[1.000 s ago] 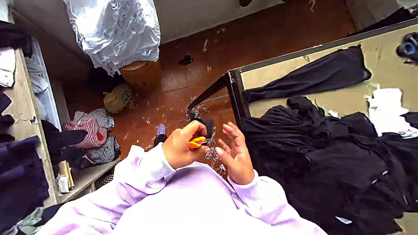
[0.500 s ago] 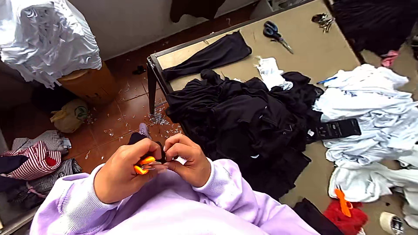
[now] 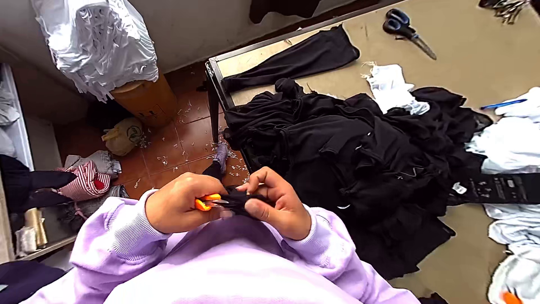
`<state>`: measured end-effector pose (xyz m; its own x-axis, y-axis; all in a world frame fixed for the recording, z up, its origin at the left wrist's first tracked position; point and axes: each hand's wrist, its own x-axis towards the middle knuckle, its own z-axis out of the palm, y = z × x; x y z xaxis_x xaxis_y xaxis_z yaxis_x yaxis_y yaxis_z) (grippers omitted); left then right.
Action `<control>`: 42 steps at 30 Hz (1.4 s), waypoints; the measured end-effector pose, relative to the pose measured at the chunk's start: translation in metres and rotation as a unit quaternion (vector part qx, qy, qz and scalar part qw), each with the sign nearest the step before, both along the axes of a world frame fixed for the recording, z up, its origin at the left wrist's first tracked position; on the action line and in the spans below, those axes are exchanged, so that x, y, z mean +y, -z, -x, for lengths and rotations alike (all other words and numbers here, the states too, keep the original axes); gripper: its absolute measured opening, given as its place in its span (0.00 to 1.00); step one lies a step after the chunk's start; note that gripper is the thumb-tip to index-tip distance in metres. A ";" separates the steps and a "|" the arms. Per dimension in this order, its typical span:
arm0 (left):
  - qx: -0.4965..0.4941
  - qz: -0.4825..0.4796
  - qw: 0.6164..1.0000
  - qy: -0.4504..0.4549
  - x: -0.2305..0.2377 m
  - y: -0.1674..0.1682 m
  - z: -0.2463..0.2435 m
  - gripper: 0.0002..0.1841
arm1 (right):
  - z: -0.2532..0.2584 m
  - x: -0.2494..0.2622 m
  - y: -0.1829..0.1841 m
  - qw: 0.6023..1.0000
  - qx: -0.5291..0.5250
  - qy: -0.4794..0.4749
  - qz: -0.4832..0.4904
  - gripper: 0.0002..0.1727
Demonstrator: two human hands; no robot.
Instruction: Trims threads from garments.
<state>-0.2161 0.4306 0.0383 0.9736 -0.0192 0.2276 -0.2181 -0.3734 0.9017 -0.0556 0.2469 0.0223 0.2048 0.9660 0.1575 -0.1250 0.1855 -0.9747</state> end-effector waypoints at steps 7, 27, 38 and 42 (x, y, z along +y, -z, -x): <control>0.040 0.159 0.986 -0.019 0.005 0.003 -0.002 0.10 | -0.007 0.009 0.014 0.995 0.081 -0.039 -0.041 0.13; -0.003 -0.149 0.934 -0.324 0.036 0.034 0.024 0.18 | 0.032 0.059 0.009 0.966 0.110 0.079 0.222 0.13; 0.057 -0.157 0.939 -0.299 0.026 0.038 0.060 0.22 | 0.045 0.083 0.006 0.946 0.156 0.085 0.273 0.17; 0.044 -0.141 0.939 -0.311 0.027 0.042 0.060 0.22 | 0.046 0.088 0.006 0.953 0.115 0.065 0.272 0.16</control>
<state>-0.2761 0.4579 -0.0034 0.8309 0.5120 0.2180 0.1917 -0.6311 0.7517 -0.1015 0.3348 0.0162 0.2963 0.8559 -0.4238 -0.3574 -0.3122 -0.8802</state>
